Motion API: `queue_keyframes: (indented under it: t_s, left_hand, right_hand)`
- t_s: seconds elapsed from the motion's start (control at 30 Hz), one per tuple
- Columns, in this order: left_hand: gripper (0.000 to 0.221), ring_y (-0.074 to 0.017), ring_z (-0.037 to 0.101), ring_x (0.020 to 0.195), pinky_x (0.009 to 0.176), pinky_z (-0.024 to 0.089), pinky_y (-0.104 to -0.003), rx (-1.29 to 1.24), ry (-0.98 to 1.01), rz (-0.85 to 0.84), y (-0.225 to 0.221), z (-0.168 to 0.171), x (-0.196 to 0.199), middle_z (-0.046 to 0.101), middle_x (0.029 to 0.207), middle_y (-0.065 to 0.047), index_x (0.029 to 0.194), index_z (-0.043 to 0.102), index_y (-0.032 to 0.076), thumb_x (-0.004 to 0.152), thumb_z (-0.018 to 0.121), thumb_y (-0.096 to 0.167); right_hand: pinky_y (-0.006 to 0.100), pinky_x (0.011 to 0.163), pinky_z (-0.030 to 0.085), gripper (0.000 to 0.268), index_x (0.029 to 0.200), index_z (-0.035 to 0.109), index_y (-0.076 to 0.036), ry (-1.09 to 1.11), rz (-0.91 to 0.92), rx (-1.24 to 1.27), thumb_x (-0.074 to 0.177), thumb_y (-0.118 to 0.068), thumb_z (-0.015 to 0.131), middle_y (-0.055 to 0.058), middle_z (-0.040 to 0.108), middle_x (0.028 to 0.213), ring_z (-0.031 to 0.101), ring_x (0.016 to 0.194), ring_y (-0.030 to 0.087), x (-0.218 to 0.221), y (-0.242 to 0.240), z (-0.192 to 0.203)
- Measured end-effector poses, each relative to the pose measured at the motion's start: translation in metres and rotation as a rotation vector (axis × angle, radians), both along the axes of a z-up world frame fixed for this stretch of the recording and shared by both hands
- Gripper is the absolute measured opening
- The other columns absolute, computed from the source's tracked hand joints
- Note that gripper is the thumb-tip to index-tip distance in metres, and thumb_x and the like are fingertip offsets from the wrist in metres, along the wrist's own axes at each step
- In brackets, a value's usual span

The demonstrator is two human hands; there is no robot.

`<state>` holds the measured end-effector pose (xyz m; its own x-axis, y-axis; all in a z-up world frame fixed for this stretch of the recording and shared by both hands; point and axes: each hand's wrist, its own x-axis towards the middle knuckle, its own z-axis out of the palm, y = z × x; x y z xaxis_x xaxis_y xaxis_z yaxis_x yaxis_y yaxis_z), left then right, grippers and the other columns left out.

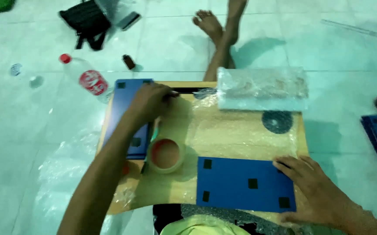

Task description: The person is cleaning a blue rectangular panel with a cloth, then wrapping it in bubble wrap and securing it with adhesive tape from a dispenser.

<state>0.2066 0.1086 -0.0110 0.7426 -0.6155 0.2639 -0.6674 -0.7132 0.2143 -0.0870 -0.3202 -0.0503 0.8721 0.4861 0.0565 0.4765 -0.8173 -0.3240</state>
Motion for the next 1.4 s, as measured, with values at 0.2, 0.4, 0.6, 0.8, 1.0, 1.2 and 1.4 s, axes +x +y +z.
queue_keyframes:
  t_s: [0.2, 0.4, 0.6, 0.8, 1.0, 1.2, 1.4]
  left_hand:
    - [0.031, -0.0275, 0.070, 0.081, 0.071, 0.055, -0.037, -0.407, -0.112, -0.078, -0.038, 0.103, -0.073, 0.075, 0.103, -0.018, 0.118, 0.070, -0.007, 0.088, 0.072, -0.012]
    - [0.015, -0.0178, 0.071, 0.102, 0.088, 0.054, -0.036, -0.355, -0.169, -0.351, -0.101, 0.070, -0.183, 0.077, 0.110, -0.005, 0.101, 0.072, 0.013, 0.089, 0.077, 0.006]
    - [0.044, -0.0344, 0.053, 0.139, 0.117, 0.036, -0.050, -0.055, 0.080, -0.464, -0.086, -0.019, -0.231, 0.064, 0.144, -0.016, 0.132, 0.065, -0.002, 0.093, 0.057, 0.016]
    - [0.035, -0.0269, 0.070, 0.085, 0.089, 0.052, -0.039, -0.212, 0.663, -0.556, -0.076, 0.034, -0.248, 0.079, 0.101, -0.007, 0.109, 0.074, 0.006, 0.076, 0.071, -0.004]
    - [0.047, -0.0215, 0.068, 0.086, 0.073, 0.054, -0.034, -0.321, 0.357, -0.145, -0.064, 0.046, -0.222, 0.076, 0.107, -0.006, 0.116, 0.075, 0.012, 0.073, 0.072, -0.008]
    - [0.051, -0.0339, 0.047, 0.145, 0.122, 0.034, -0.050, 0.077, 0.023, -0.264, -0.067, -0.032, -0.241, 0.055, 0.153, -0.017, 0.144, 0.056, 0.001, 0.096, 0.059, 0.016]
    - [0.050, -0.0314, 0.064, 0.128, 0.109, 0.046, -0.048, -0.057, 0.212, -0.365, -0.061, -0.002, -0.265, 0.072, 0.132, -0.016, 0.125, 0.071, 0.000, 0.075, 0.066, -0.004]
  right_hand:
    - [0.057, 0.124, 0.019, 0.128, 0.155, 0.035, -0.010, -0.090, 0.030, 0.007, 0.064, -0.090, 0.076, 0.012, 0.040, 0.158, 0.038, 0.145, 0.030, -0.003, 0.003, 0.007]
    - [0.054, 0.125, 0.021, 0.132, 0.154, 0.039, -0.011, -0.071, -0.037, 0.063, 0.055, -0.085, 0.085, 0.009, 0.043, 0.158, 0.039, 0.145, 0.030, -0.005, 0.011, 0.018]
    - [0.051, 0.128, 0.021, 0.137, 0.151, 0.042, -0.009, -0.106, -0.044, 0.033, 0.048, -0.093, 0.079, 0.006, 0.044, 0.160, 0.042, 0.146, 0.024, -0.007, 0.005, 0.006]
    - [0.051, 0.129, 0.018, 0.142, 0.155, 0.035, -0.010, -0.083, -0.051, 0.019, 0.049, -0.093, 0.077, 0.008, 0.041, 0.162, 0.036, 0.151, 0.026, -0.009, 0.003, 0.000]
    - [0.050, 0.130, 0.014, 0.140, 0.156, 0.033, -0.009, -0.084, -0.035, 0.006, 0.052, -0.096, 0.067, 0.009, 0.038, 0.165, 0.033, 0.152, 0.025, -0.010, 0.003, -0.001]
    - [0.052, 0.130, 0.015, 0.137, 0.152, 0.039, -0.008, -0.077, -0.044, 0.089, 0.050, -0.090, 0.078, 0.010, 0.044, 0.160, 0.037, 0.150, 0.026, -0.010, 0.006, 0.004]
    - [0.052, 0.127, 0.019, 0.136, 0.154, 0.037, -0.008, -0.091, -0.047, 0.111, 0.053, -0.090, 0.076, 0.011, 0.045, 0.158, 0.039, 0.149, 0.028, -0.010, 0.006, 0.006]
